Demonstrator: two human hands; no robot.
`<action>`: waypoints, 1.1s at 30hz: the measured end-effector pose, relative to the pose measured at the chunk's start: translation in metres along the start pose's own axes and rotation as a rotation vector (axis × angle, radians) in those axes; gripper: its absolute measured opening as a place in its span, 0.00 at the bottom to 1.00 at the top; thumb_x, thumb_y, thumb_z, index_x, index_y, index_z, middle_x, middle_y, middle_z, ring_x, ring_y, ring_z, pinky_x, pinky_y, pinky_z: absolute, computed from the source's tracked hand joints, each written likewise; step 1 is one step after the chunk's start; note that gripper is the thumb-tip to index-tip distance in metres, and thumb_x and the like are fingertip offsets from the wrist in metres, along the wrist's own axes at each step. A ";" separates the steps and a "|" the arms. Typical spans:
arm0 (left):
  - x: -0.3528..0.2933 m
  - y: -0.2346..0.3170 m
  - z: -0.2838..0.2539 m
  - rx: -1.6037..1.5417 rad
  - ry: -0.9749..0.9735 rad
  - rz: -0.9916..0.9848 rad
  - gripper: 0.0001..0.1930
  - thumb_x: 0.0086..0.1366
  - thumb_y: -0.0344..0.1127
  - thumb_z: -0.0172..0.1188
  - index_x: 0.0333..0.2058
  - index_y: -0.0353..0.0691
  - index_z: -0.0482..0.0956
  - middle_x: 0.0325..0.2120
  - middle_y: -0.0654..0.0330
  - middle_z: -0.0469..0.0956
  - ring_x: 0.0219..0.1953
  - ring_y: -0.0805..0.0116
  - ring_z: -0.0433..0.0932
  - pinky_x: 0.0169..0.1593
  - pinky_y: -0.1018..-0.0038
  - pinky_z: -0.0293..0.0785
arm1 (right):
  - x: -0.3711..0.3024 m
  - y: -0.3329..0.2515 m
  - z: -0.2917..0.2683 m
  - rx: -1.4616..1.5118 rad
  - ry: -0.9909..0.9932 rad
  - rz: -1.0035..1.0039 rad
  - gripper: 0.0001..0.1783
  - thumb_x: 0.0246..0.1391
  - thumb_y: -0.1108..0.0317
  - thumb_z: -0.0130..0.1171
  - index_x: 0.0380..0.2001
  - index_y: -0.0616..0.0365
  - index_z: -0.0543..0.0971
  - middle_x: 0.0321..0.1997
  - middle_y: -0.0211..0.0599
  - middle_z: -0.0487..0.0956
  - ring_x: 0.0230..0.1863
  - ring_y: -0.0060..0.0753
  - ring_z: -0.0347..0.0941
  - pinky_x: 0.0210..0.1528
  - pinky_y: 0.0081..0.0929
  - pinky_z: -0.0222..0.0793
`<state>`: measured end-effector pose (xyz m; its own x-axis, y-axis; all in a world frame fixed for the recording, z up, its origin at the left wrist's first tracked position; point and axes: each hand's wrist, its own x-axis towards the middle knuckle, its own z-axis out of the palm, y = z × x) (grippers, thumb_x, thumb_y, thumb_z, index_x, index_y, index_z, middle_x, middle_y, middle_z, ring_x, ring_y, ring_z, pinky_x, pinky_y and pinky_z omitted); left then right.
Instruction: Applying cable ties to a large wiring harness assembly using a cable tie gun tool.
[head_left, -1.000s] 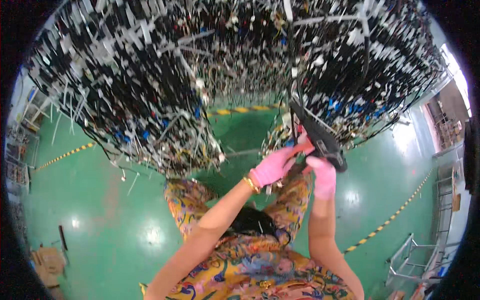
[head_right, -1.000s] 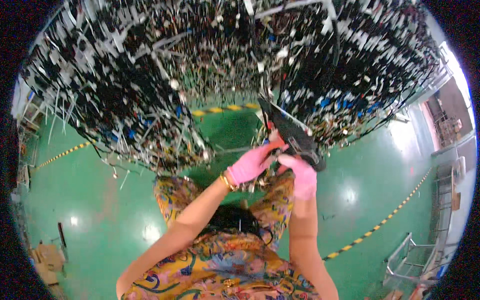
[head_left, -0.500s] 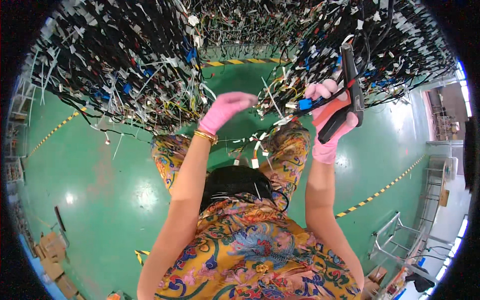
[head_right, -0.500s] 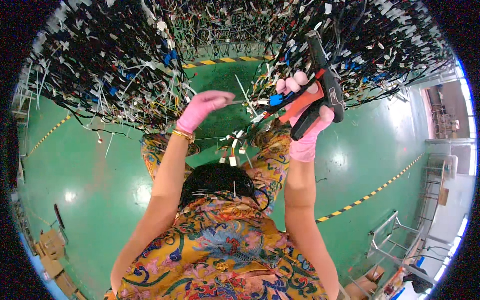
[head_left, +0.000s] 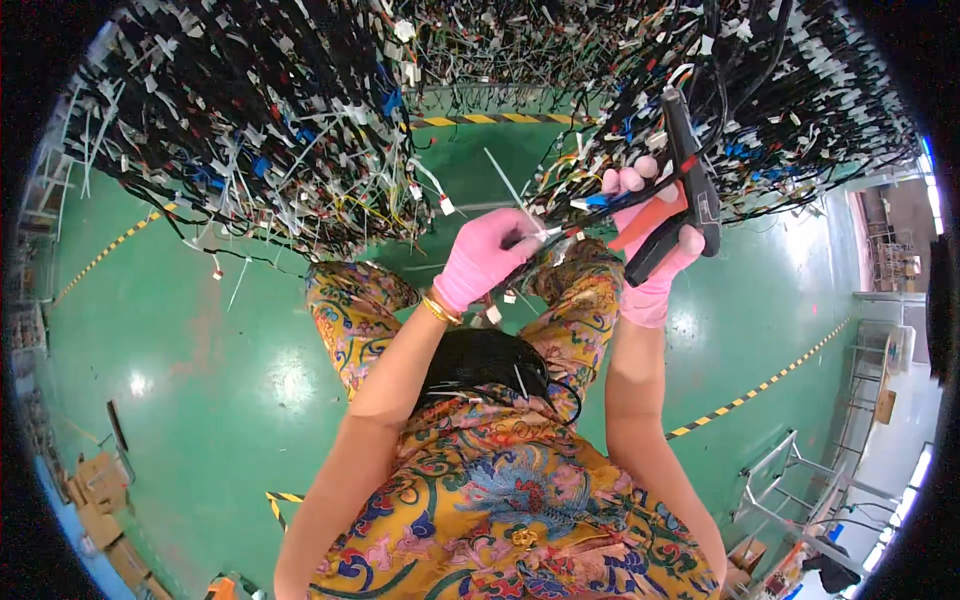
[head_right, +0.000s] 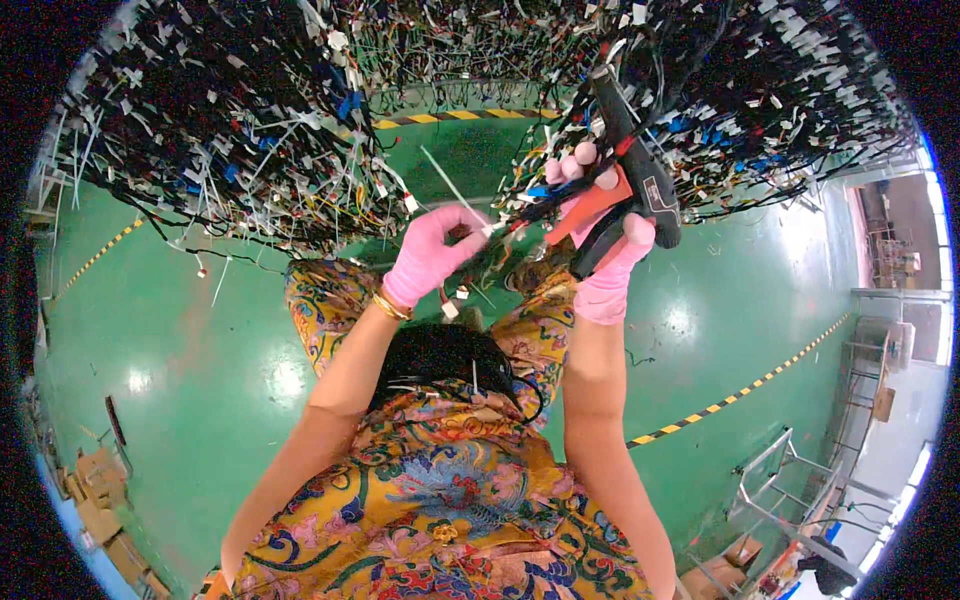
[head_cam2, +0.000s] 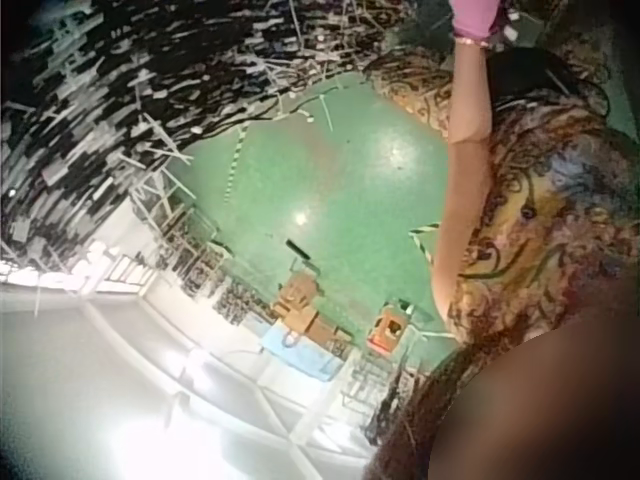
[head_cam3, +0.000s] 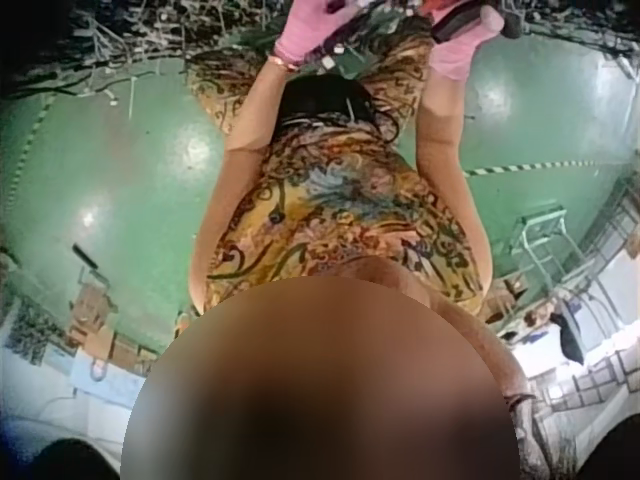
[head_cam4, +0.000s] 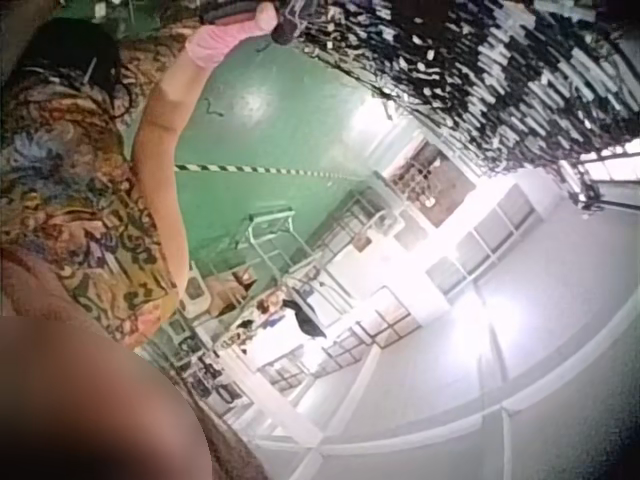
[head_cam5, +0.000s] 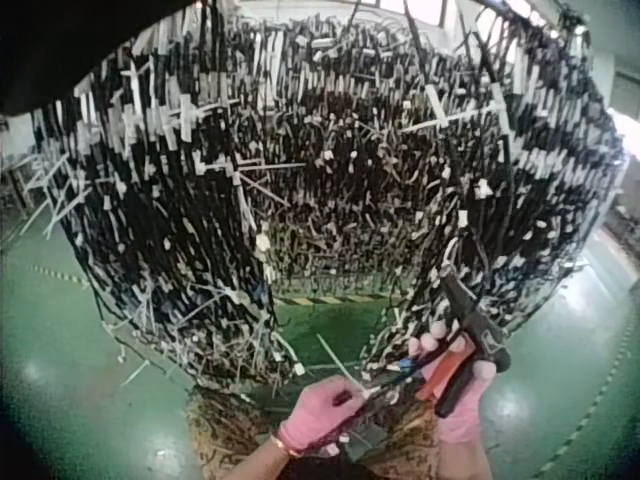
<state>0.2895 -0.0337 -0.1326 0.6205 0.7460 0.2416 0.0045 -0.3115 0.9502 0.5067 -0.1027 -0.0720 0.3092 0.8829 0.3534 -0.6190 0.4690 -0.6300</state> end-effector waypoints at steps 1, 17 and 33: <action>-0.002 -0.001 -0.008 -0.187 -0.133 -0.224 0.11 0.68 0.38 0.63 0.42 0.36 0.82 0.31 0.64 0.82 0.29 0.76 0.77 0.35 0.78 0.74 | 0.002 0.000 -0.003 -0.010 -0.034 0.013 0.31 0.42 0.47 0.73 0.47 0.51 0.76 0.57 0.40 0.74 0.56 0.41 0.70 0.71 0.54 0.56; -0.018 -0.008 -0.052 -0.566 0.032 -0.462 0.12 0.70 0.34 0.60 0.41 0.28 0.83 0.25 0.64 0.79 0.24 0.79 0.73 0.30 0.81 0.72 | -0.082 -0.040 0.045 -0.996 0.133 0.481 0.26 0.55 0.68 0.63 0.58 0.56 0.76 0.48 0.28 0.82 0.44 0.22 0.79 0.32 0.19 0.73; -0.030 0.002 -0.056 -0.048 0.175 -0.335 0.13 0.62 0.37 0.69 0.40 0.33 0.86 0.29 0.59 0.85 0.29 0.76 0.82 0.34 0.77 0.77 | -0.067 -0.002 0.043 -1.237 -0.496 0.393 0.28 0.46 0.65 0.74 0.49 0.64 0.75 0.43 0.46 0.78 0.43 0.48 0.77 0.47 0.36 0.72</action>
<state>0.2275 -0.0239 -0.1269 0.4474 0.8924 -0.0583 0.1457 -0.0084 0.9893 0.4562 -0.1637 -0.0640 -0.1808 0.9820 0.0540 0.5105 0.1406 -0.8483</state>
